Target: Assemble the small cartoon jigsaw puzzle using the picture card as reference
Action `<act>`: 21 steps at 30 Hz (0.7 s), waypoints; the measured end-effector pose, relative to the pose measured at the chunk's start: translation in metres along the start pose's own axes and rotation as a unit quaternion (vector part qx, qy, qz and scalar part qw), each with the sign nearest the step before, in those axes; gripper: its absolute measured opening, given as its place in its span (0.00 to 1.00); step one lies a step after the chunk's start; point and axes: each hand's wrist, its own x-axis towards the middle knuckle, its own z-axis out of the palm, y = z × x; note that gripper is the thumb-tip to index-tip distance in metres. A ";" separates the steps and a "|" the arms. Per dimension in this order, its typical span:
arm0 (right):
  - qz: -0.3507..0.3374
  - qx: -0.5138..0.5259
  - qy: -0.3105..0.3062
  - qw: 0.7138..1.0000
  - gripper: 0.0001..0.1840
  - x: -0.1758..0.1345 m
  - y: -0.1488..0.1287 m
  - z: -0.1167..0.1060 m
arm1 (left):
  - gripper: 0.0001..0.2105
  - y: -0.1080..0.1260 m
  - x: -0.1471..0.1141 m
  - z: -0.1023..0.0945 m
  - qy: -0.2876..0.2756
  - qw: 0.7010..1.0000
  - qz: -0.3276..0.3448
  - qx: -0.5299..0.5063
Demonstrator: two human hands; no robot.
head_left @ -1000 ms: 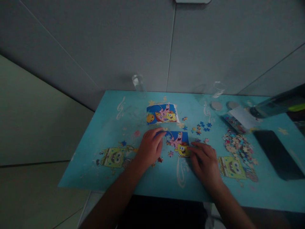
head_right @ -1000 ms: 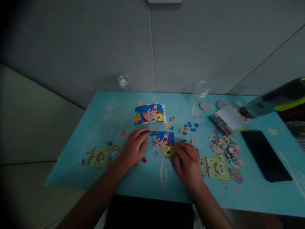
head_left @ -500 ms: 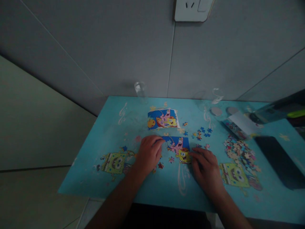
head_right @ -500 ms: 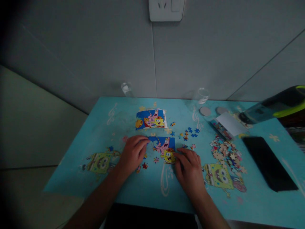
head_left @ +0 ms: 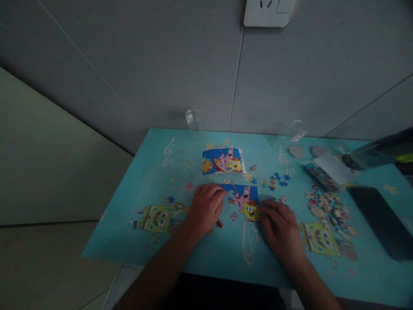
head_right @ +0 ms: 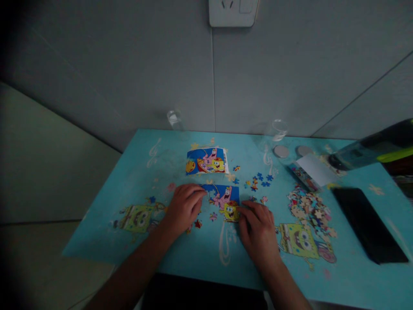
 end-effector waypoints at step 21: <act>0.019 0.013 0.018 1.000 0.10 0.001 -0.003 0.002 | 0.09 -0.005 -0.004 0.001 0.042 0.998 -0.024 0.035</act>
